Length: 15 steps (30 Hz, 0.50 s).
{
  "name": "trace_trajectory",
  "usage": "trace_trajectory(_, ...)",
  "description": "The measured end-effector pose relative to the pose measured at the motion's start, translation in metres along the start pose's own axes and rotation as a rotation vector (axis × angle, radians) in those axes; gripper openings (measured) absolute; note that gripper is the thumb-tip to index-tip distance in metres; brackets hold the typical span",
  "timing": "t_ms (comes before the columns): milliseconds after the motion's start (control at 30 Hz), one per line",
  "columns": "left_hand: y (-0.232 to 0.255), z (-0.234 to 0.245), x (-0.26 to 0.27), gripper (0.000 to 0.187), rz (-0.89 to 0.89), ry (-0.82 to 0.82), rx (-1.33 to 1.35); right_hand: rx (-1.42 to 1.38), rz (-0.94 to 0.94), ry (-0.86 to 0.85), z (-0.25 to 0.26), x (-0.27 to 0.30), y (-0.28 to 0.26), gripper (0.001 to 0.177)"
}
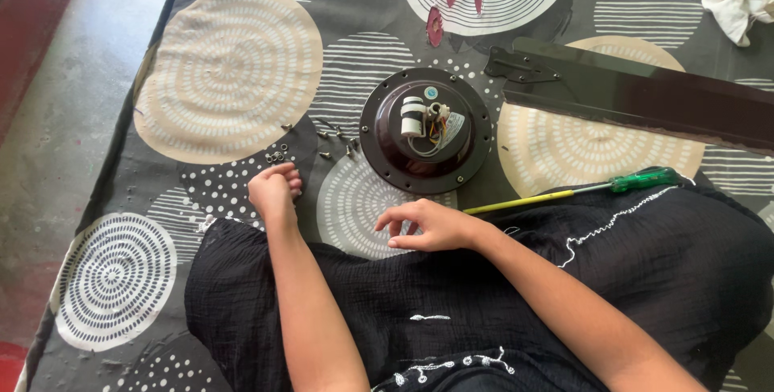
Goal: The person uses a screwdriver to remove screws from the ceiling fan's motor housing and detaches one fan blade. They place the removed screws and the blade on the mat beside the fan.
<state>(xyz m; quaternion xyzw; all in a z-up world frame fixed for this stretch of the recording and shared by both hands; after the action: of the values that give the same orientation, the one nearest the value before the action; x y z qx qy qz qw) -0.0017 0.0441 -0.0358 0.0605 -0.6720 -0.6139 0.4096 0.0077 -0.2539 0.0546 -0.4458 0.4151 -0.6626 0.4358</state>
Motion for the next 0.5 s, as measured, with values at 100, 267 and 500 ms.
trace_trajectory(100, -0.004, 0.002, -0.017, 0.05, -0.047, -0.088, 0.281, 0.093, -0.019, -0.014, 0.002, 0.001, 0.002, 0.033)
trace_trajectory(267, -0.016, 0.009, -0.037, 0.057, 0.023, -0.115, 0.443, 0.455, -0.06, -0.133, 0.019, 0.024, 0.012, 0.025)
trace_trajectory(500, -0.014, 0.001, -0.043, 0.039, -0.282, -0.029, 0.439, 0.446, -0.102, -0.027, 0.066, 0.107, 0.022, 0.027)
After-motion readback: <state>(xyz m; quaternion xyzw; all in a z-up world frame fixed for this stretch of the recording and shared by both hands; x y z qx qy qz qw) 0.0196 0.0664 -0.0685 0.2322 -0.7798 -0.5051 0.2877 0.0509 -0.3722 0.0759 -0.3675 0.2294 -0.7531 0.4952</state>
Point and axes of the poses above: each hand's wrist, its own x-axis away from the middle knuckle, its own z-axis out of the back of the hand, y = z × x, the point moved 4 cm from there along -x, towards the middle knuckle, and after that the axes turned 10 degrees about -y, right-handed, at the moved point
